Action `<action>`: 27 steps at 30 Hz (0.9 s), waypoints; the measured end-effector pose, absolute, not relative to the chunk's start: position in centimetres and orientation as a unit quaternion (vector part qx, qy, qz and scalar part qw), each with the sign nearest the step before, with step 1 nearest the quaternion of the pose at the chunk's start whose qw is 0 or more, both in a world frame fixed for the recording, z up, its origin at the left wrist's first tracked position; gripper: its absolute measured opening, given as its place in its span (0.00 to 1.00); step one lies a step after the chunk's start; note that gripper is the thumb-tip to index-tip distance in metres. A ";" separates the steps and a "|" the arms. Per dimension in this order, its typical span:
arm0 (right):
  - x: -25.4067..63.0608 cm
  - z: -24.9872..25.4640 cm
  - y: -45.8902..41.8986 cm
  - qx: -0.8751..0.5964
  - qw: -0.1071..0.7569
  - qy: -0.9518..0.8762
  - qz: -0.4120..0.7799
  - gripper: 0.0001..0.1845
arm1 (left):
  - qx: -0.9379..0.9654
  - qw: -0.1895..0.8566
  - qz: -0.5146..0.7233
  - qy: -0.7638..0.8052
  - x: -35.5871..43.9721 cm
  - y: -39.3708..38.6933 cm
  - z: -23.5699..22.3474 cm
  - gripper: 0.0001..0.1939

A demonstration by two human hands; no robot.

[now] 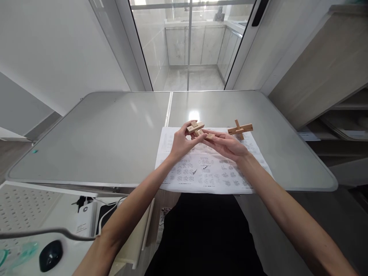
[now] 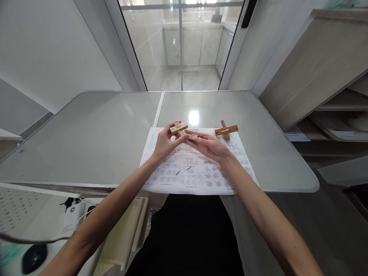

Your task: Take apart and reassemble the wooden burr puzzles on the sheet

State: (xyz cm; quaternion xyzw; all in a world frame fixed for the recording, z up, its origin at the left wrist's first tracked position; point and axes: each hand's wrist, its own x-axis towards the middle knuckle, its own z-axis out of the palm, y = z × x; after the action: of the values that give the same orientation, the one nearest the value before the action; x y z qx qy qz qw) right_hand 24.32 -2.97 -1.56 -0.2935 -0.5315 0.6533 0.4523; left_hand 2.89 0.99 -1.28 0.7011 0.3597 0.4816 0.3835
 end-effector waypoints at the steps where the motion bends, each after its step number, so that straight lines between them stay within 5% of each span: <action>1: 24.4 -1.6 -2.9 -0.298 0.453 -0.533 0.650 0.25 | 0.700 0.382 0.483 0.362 2.9 1.0 -1.3 0.30; 7: 23.3 -1.9 -2.9 -0.403 0.500 -0.544 0.541 0.23 | 0.731 0.306 0.479 0.378 2.8 1.0 -1.4 0.31; 16: 22.3 -3.1 -3.3 -0.492 0.501 -0.692 0.170 0.19 | 0.794 0.221 0.436 0.362 2.9 0.9 -2.2 0.29; 27: 22.3 -3.5 -3.1 -0.489 0.516 -0.674 0.202 0.18 | 0.819 0.231 0.405 0.335 2.7 0.8 -2.3 0.29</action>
State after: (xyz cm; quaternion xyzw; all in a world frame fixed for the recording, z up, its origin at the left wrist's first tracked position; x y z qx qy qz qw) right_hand 22.32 -3.10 -3.53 -0.4891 -0.6738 0.2016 0.5159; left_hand 2.70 0.77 -2.32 0.8189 0.3347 0.4049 0.2312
